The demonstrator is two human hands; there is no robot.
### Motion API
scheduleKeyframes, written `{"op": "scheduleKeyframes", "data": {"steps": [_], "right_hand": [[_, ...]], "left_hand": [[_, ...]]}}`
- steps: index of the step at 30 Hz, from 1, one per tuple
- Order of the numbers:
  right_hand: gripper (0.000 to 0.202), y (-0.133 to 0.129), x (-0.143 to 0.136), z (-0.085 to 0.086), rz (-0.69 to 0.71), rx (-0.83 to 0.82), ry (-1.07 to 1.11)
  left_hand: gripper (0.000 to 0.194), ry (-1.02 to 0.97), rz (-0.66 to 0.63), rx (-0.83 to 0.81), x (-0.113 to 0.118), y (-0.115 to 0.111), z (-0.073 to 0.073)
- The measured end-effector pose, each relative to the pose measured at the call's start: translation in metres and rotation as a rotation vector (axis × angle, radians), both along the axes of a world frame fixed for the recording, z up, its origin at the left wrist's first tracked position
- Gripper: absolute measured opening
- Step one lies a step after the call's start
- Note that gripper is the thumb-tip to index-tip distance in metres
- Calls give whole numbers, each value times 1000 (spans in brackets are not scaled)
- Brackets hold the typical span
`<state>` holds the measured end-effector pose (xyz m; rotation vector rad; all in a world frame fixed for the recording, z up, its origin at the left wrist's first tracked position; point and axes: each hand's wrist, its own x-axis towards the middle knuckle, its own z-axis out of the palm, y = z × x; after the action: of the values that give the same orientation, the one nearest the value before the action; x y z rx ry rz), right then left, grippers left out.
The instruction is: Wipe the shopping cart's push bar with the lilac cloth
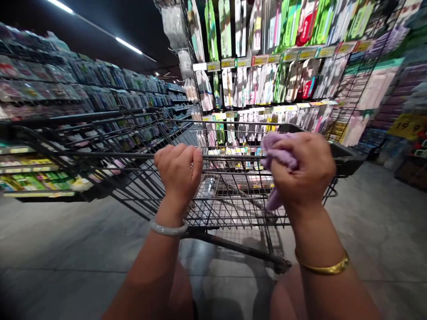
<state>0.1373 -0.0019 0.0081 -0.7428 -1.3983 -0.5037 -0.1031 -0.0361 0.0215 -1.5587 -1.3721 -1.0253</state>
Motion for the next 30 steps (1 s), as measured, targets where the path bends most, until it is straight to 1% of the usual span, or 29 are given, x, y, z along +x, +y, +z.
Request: {"op": "scheduleKeyframes", "data": {"steps": [2, 3, 5, 7, 9, 11, 12, 13, 15, 18, 19, 21, 22, 24, 27, 28, 30], "right_hand": [[13, 2, 4, 3, -71, -51, 92], [15, 1, 1, 3, -84, -78, 99], [18, -5, -12, 1, -66, -100, 52], [23, -13, -30, -2, -15, -98, -70], [28, -20, -46, -5, 46, -54, -243], [30, -23, -52, -6, 106, -1, -377], [29, -22, -51, -6, 129, 10, -393], [28, -20, -47, -5, 142, 5, -366], [23, -14, -34, -3, 140, -13, -228], [16, -5, -19, 0, 89, 14, -21], [16, -4, -18, 0, 73, 20, 11], [18, -7, -24, -1, 46, -12, 9], [19, -11, -30, -2, 43, -37, -25], [23, -20, -45, -5, 55, -54, -169], [29, -30, -61, -7, 84, 4, -402], [30, -31, -62, -7, 91, 16, -429], [28, -28, -56, -6, 96, -21, -381]], "left_hand": [[34, -6, -2, 2, 0, 0, 0], [34, -10, -6, 1, 0, 0, 0], [34, -18, -18, 2, 1, 0, 0], [33, -20, -21, 2, 1, 0, 0], [33, -14, -10, -1, 1, 0, 1], [33, -9, 2, -6, 1, 0, 1], [33, -7, 4, -9, 1, 0, 0], [33, -6, 4, -9, 1, 0, 0], [33, -7, -3, -7, 0, 0, 0], [33, -11, -19, -3, 0, 1, -1], [33, -12, -22, -3, 0, 1, -1], [33, -18, -25, -4, 0, 0, -1], [33, -20, -23, -6, 0, 0, -1], [34, -19, -11, -6, 1, 0, 0], [35, -7, 12, -7, 0, -1, 0], [35, -3, 15, -8, 0, -1, 0], [35, 1, 10, -10, -1, -1, 0]]}}
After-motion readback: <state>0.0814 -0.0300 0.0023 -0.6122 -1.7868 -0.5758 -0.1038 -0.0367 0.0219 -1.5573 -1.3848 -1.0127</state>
